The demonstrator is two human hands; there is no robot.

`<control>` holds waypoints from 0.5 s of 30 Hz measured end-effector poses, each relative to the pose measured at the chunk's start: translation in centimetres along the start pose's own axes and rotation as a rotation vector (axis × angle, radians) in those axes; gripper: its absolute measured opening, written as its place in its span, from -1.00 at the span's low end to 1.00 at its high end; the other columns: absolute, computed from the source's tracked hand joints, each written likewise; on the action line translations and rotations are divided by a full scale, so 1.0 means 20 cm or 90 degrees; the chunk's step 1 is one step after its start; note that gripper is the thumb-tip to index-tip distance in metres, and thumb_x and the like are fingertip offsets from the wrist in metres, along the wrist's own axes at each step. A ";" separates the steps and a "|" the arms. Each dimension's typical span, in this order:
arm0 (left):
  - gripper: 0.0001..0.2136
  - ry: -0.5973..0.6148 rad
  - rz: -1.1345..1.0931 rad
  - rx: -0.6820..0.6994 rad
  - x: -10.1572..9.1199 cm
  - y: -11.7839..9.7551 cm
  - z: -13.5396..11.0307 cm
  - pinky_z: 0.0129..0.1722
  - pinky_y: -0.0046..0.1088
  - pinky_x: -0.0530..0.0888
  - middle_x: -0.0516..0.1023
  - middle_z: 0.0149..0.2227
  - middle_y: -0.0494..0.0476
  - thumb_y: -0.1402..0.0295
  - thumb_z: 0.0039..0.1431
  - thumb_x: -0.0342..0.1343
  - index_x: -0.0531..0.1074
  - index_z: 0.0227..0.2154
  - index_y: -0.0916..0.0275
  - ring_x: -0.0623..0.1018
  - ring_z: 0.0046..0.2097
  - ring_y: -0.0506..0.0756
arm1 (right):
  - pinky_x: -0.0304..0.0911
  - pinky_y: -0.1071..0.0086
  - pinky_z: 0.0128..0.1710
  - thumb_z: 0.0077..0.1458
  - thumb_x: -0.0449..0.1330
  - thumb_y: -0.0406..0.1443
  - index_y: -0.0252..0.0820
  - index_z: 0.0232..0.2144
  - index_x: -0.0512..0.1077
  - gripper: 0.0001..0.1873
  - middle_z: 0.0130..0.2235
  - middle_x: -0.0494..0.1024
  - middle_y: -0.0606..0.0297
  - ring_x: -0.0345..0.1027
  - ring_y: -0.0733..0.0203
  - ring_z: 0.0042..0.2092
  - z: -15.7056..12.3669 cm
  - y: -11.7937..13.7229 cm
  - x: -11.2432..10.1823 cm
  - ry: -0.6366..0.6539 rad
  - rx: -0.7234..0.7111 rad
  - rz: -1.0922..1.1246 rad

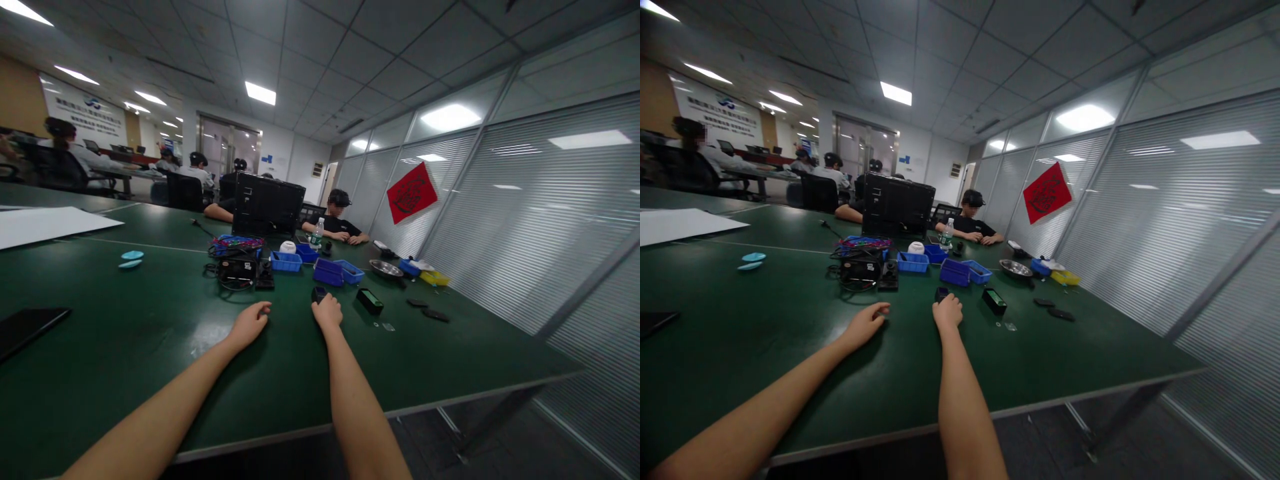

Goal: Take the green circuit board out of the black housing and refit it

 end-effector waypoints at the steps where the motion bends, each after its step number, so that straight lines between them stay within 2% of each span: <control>1: -0.61 0.000 0.001 0.004 0.00 0.00 0.00 -0.16 -0.47 0.36 0.49 -0.17 0.09 0.47 -0.05 -0.10 0.34 -0.09 0.26 0.46 -0.23 0.04 | 0.20 0.17 -0.24 -0.06 0.07 -0.17 -0.36 -0.10 0.23 -0.51 -0.10 0.33 -0.13 0.21 -0.09 -0.05 0.00 0.00 0.00 -0.001 -0.001 0.001; 8: -0.62 0.005 0.005 0.010 0.01 0.01 0.01 -0.17 -0.48 0.35 0.50 -0.21 0.08 0.45 -0.04 -0.09 0.35 -0.10 0.25 0.47 -0.23 0.03 | 0.19 0.17 -0.25 -0.10 0.10 -0.17 -0.32 -0.13 0.26 -0.53 -0.11 0.34 -0.08 0.20 -0.09 -0.06 0.03 -0.03 -0.01 0.000 0.005 0.029; 10: -0.62 0.005 0.002 0.011 0.01 0.01 0.01 -0.17 -0.49 0.35 0.50 -0.21 0.08 0.45 -0.04 -0.10 0.34 -0.10 0.25 0.47 -0.24 0.03 | 0.18 0.18 -0.23 -0.08 0.08 -0.16 -0.31 -0.10 0.25 -0.51 -0.10 0.33 -0.06 0.17 -0.09 -0.05 0.02 -0.04 -0.07 -0.047 0.010 0.055; 12: -0.62 0.003 -0.002 0.014 0.01 0.00 0.00 -0.19 -0.49 0.35 0.49 -0.22 0.08 0.44 -0.04 -0.10 0.33 -0.09 0.26 0.47 -0.25 0.02 | 0.15 0.18 -0.17 -0.04 0.06 -0.17 -0.30 -0.03 0.20 -0.48 -0.07 0.30 -0.06 0.13 -0.09 -0.02 0.00 -0.03 -0.15 -0.135 -0.001 0.094; 15: -0.61 0.000 -0.005 0.020 0.01 0.00 0.00 -0.21 -0.50 0.35 0.49 -0.24 0.07 0.44 -0.04 -0.10 0.32 -0.09 0.26 0.46 -0.28 0.01 | 0.05 0.18 -0.04 0.01 0.02 -0.18 -0.31 0.06 0.10 -0.42 0.00 0.24 -0.05 0.05 -0.06 0.05 -0.03 0.02 -0.23 -0.234 -0.068 0.190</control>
Point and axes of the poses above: each hand's wrist, its own z-axis towards the middle knuckle, its own x-axis out of the palm, y = z × x, the point moved 6 cm from there along z, towards the middle knuckle
